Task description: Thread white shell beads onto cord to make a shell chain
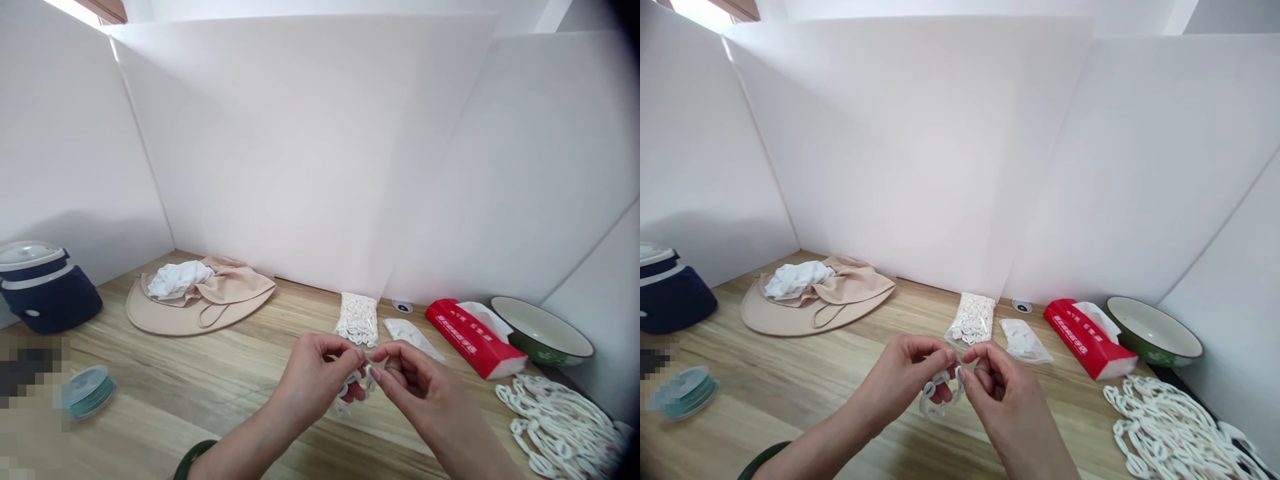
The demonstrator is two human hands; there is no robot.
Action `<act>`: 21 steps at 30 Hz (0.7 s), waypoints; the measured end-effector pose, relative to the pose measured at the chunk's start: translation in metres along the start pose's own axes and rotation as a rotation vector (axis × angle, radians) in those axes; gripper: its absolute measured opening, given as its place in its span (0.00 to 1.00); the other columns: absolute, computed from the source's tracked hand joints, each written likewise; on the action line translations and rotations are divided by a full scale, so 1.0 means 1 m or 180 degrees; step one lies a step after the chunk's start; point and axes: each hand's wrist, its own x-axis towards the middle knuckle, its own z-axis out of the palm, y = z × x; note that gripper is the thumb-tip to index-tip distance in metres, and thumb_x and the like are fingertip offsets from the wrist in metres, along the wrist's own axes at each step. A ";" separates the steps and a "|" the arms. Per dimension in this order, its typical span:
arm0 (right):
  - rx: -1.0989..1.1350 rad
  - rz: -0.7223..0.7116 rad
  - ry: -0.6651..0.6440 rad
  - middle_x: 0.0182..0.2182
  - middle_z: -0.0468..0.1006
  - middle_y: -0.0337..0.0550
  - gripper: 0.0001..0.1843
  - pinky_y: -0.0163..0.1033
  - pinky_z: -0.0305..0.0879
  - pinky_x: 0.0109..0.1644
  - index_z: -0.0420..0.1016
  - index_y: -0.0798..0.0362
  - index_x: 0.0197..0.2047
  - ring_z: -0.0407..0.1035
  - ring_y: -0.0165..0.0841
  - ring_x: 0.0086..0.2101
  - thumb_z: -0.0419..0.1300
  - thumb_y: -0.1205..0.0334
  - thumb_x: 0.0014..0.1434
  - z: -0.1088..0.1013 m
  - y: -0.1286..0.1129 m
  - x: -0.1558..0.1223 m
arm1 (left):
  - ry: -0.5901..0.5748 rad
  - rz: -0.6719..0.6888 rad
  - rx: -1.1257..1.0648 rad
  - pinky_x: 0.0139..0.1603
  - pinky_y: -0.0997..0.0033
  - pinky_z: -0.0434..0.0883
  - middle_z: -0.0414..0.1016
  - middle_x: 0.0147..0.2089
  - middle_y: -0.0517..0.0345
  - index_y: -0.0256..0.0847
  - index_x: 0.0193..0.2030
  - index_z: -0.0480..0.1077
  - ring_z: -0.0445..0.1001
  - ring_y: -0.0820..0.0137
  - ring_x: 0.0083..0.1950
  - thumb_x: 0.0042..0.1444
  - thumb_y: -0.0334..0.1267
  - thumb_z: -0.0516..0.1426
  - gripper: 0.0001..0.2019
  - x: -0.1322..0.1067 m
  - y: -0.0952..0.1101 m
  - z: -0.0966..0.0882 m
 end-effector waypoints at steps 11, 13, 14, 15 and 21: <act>-0.2000 -0.1107 0.0280 0.15 0.63 0.32 0.10 0.34 0.52 0.21 0.76 0.45 0.39 0.60 0.30 0.16 0.57 0.51 0.58 -0.002 0.005 -0.005 | 0.0067 0.0143 0.0268 0.22 0.75 0.61 0.67 0.17 0.60 0.36 0.18 0.69 0.68 0.72 0.20 0.49 0.39 0.55 0.12 0.001 -0.009 -0.001; -0.2306 -0.1384 0.0335 0.17 0.70 0.34 0.10 0.34 0.54 0.21 0.75 0.45 0.40 0.64 0.30 0.16 0.56 0.53 0.60 0.000 0.004 -0.007 | 0.0118 0.0236 0.0395 0.22 0.76 0.61 0.67 0.17 0.60 0.36 0.18 0.69 0.69 0.72 0.21 0.49 0.38 0.55 0.12 0.001 -0.010 -0.001; -0.2448 -0.1515 0.0425 0.20 0.74 0.35 0.09 0.34 0.55 0.21 0.75 0.45 0.41 0.67 0.31 0.18 0.56 0.54 0.60 0.002 0.003 -0.009 | 0.0143 0.0287 0.0479 0.23 0.76 0.61 0.68 0.17 0.60 0.36 0.18 0.69 0.69 0.71 0.21 0.50 0.38 0.54 0.12 0.001 -0.011 -0.002; -0.2581 -0.1626 0.0542 0.22 0.76 0.36 0.09 0.34 0.56 0.22 0.75 0.46 0.40 0.70 0.31 0.19 0.55 0.56 0.61 0.004 0.002 -0.010 | 0.0163 0.0339 0.0569 0.23 0.76 0.61 0.68 0.18 0.60 0.37 0.19 0.69 0.69 0.71 0.22 0.50 0.38 0.54 0.13 0.001 -0.012 -0.002; -0.2890 -0.2089 0.1239 0.18 0.74 0.32 0.20 0.36 0.50 0.20 0.74 0.46 0.28 0.68 0.29 0.17 0.45 0.57 0.66 0.016 0.002 -0.013 | 0.0288 0.0513 0.0929 0.23 0.77 0.62 0.71 0.18 0.60 0.38 0.19 0.70 0.70 0.71 0.23 0.51 0.38 0.53 0.13 0.001 -0.020 -0.005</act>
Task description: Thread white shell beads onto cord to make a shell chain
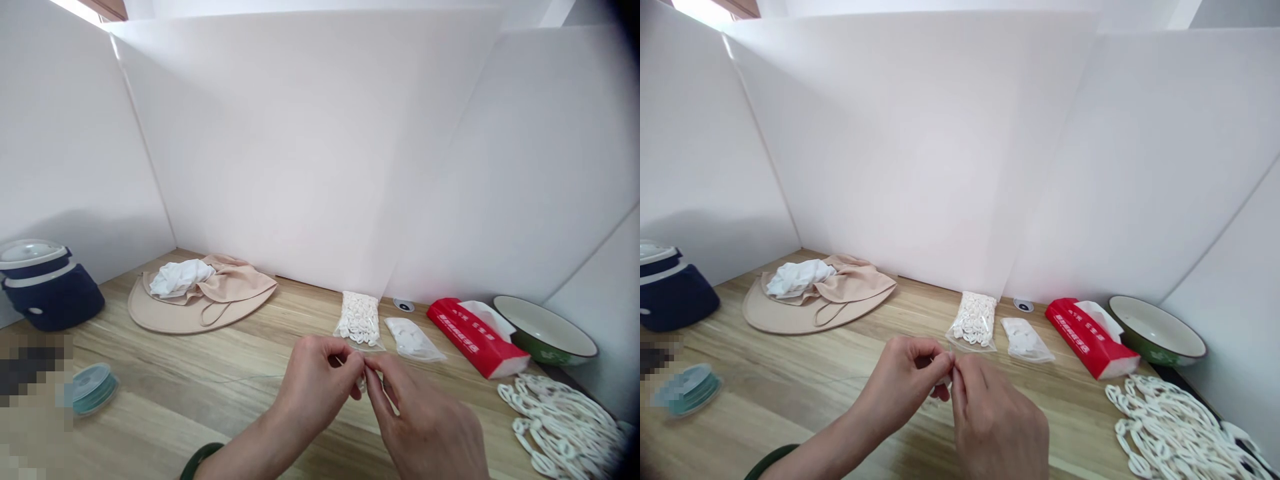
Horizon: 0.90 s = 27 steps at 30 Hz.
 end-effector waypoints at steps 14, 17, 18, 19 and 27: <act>-0.0184 -0.0430 0.0120 0.20 0.73 0.36 0.17 0.37 0.46 0.28 0.74 0.49 0.29 0.65 0.31 0.21 0.49 0.63 0.65 0.007 -0.002 -0.003 | -0.0140 -0.0164 0.0355 0.20 0.77 0.58 0.65 0.16 0.63 0.38 0.19 0.69 0.65 0.74 0.19 0.53 0.41 0.51 0.16 0.006 -0.001 -0.007; 0.0224 -0.0133 -0.0172 0.22 0.76 0.34 0.11 0.36 0.48 0.27 0.76 0.47 0.34 0.68 0.30 0.21 0.52 0.61 0.63 0.011 0.007 -0.006 | -0.0275 -0.0007 0.0513 0.21 0.77 0.58 0.66 0.18 0.62 0.37 0.24 0.72 0.65 0.74 0.21 0.56 0.42 0.50 0.16 0.005 0.003 -0.013; 0.0392 0.0049 -0.0393 0.21 0.75 0.33 0.10 0.35 0.49 0.26 0.76 0.46 0.35 0.67 0.29 0.20 0.53 0.60 0.61 0.011 0.010 -0.006 | -0.0272 0.0023 0.0506 0.22 0.76 0.59 0.69 0.21 0.62 0.37 0.28 0.74 0.66 0.73 0.23 0.55 0.41 0.52 0.13 0.004 0.005 -0.015; 0.0547 0.0284 -0.0659 0.19 0.72 0.32 0.08 0.35 0.49 0.25 0.76 0.46 0.34 0.65 0.29 0.19 0.55 0.59 0.60 0.011 0.012 -0.005 | -0.0269 0.0046 0.0469 0.24 0.76 0.61 0.71 0.24 0.61 0.38 0.35 0.75 0.68 0.72 0.25 0.54 0.40 0.54 0.11 0.004 0.007 -0.017; 0.3425 0.2438 -0.2566 0.16 0.49 0.28 0.13 0.32 0.37 0.20 0.67 0.52 0.27 0.42 0.24 0.18 0.59 0.51 0.54 0.002 0.024 0.012 | -0.0362 0.0542 0.0181 0.44 0.71 0.69 0.77 0.40 0.53 0.37 0.39 0.77 0.73 0.67 0.42 0.51 0.31 0.59 0.09 0.003 0.021 -0.024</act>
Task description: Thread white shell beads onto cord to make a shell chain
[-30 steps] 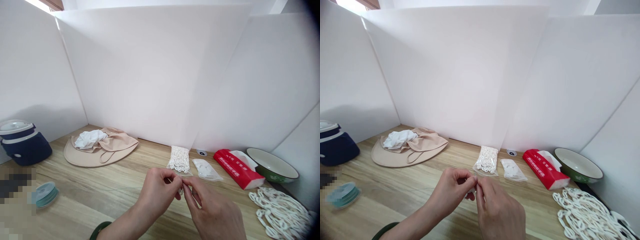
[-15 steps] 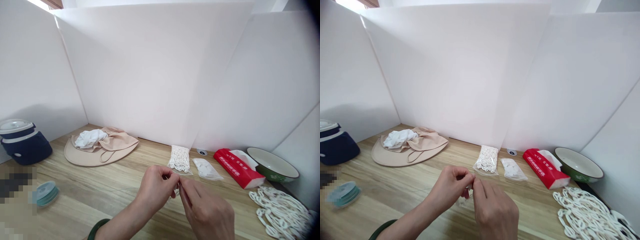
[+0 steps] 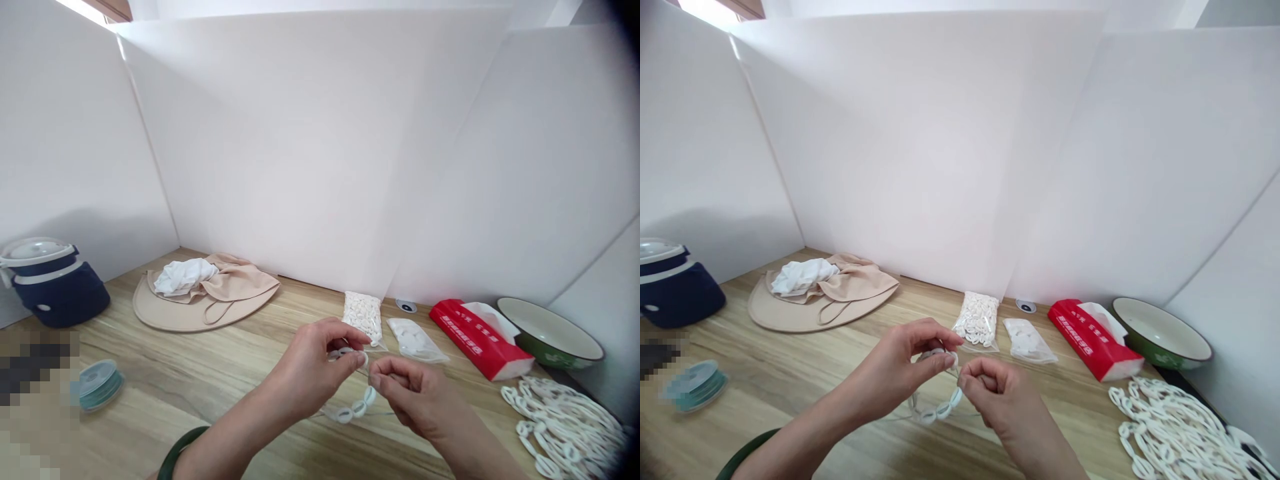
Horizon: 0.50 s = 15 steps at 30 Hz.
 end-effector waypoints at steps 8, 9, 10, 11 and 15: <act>0.1910 0.0493 -0.0430 0.17 0.49 0.25 0.18 0.28 0.30 0.18 0.64 0.53 0.31 0.33 0.20 0.18 0.67 0.51 0.49 -0.006 0.014 0.006 | 0.0061 0.0204 -0.0112 0.49 0.70 0.69 0.77 0.40 0.52 0.35 0.35 0.77 0.74 0.66 0.45 0.52 0.25 0.55 0.10 0.005 -0.004 0.002; 0.1898 0.0507 -0.0399 0.17 0.49 0.25 0.18 0.28 0.30 0.18 0.65 0.53 0.31 0.33 0.20 0.18 0.67 0.51 0.49 -0.006 0.013 0.005 | 0.0090 0.0315 -0.0041 0.50 0.71 0.68 0.77 0.41 0.53 0.37 0.35 0.78 0.74 0.67 0.46 0.52 0.24 0.54 0.12 0.004 -0.003 0.001; 0.1870 0.0507 -0.0357 0.17 0.49 0.25 0.18 0.28 0.30 0.18 0.65 0.53 0.32 0.33 0.20 0.18 0.67 0.51 0.49 -0.006 0.012 0.005 | 0.0108 0.0433 0.0050 0.52 0.72 0.67 0.77 0.42 0.54 0.38 0.36 0.78 0.73 0.68 0.48 0.52 0.23 0.53 0.13 0.003 -0.001 -0.001; 0.1834 0.0508 -0.0319 0.17 0.49 0.25 0.18 0.28 0.30 0.18 0.66 0.54 0.32 0.33 0.20 0.18 0.67 0.51 0.49 -0.006 0.011 0.005 | 0.0099 0.0553 0.0147 0.53 0.73 0.66 0.77 0.43 0.56 0.39 0.37 0.78 0.73 0.69 0.48 0.52 0.23 0.54 0.13 0.001 0.001 -0.003; 0.1701 0.0416 -0.0281 0.18 0.49 0.25 0.18 0.28 0.30 0.18 0.66 0.55 0.32 0.33 0.20 0.18 0.66 0.50 0.50 -0.007 0.006 0.003 | -0.0201 0.0866 0.0564 0.53 0.75 0.65 0.75 0.46 0.58 0.44 0.41 0.77 0.72 0.70 0.48 0.50 0.28 0.61 0.12 -0.005 0.007 -0.007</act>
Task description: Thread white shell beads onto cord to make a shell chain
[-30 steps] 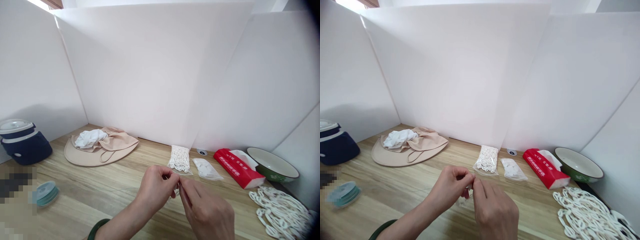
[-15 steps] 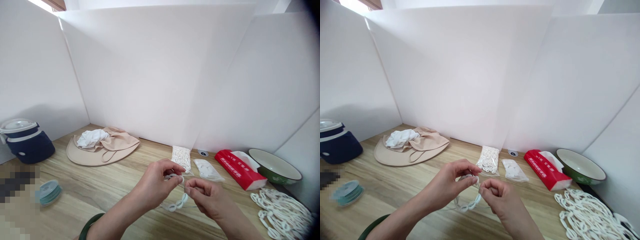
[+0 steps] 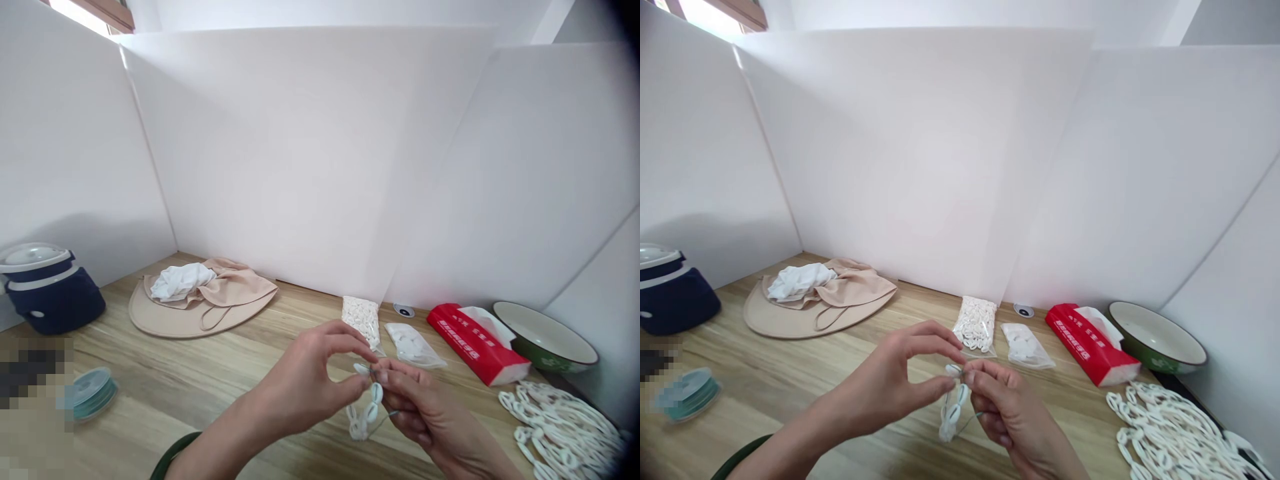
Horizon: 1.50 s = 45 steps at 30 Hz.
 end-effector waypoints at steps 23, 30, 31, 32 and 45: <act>-0.1943 -0.0843 0.0389 0.19 0.59 0.32 0.17 0.33 0.41 0.22 0.74 0.52 0.29 0.47 0.25 0.20 0.61 0.45 0.52 -0.005 -0.006 0.000 | -0.0092 -0.0362 -0.0518 0.51 0.70 0.64 0.77 0.41 0.57 0.40 0.23 0.67 0.73 0.67 0.46 0.49 0.26 0.57 0.07 0.001 0.000 0.007; -0.2097 -0.0722 0.0388 0.20 0.66 0.34 0.15 0.33 0.53 0.25 0.76 0.51 0.29 0.57 0.28 0.23 0.60 0.48 0.53 -0.001 -0.015 -0.008 | -0.0204 -0.0950 -0.2121 0.39 0.71 0.66 0.78 0.33 0.54 0.35 0.27 0.70 0.72 0.69 0.36 0.49 0.31 0.59 0.03 0.007 -0.008 0.007; -0.2019 -0.0662 0.0327 0.21 0.67 0.35 0.14 0.33 0.55 0.26 0.76 0.51 0.29 0.59 0.29 0.24 0.60 0.48 0.54 -0.001 -0.016 -0.010 | -0.0130 -0.0994 -0.2100 0.39 0.71 0.65 0.77 0.32 0.54 0.35 0.27 0.70 0.71 0.70 0.35 0.49 0.31 0.59 0.03 0.007 -0.008 0.006; -0.1898 -0.0630 0.0242 0.22 0.69 0.35 0.14 0.34 0.58 0.29 0.75 0.51 0.30 0.61 0.30 0.25 0.60 0.49 0.55 -0.002 -0.016 -0.011 | -0.0058 -0.1034 -0.2058 0.38 0.72 0.65 0.77 0.31 0.54 0.35 0.27 0.71 0.71 0.71 0.34 0.49 0.31 0.59 0.03 0.008 -0.007 0.004; 0.0406 -0.0403 -0.0414 0.17 0.48 0.26 0.12 0.28 0.51 0.19 0.71 0.53 0.28 0.41 0.23 0.18 0.60 0.57 0.59 -0.004 -0.009 -0.011 | -0.0069 -0.1357 -0.2562 0.34 0.72 0.63 0.74 0.28 0.56 0.35 0.26 0.68 0.68 0.73 0.28 0.51 0.33 0.58 0.06 0.007 -0.011 0.001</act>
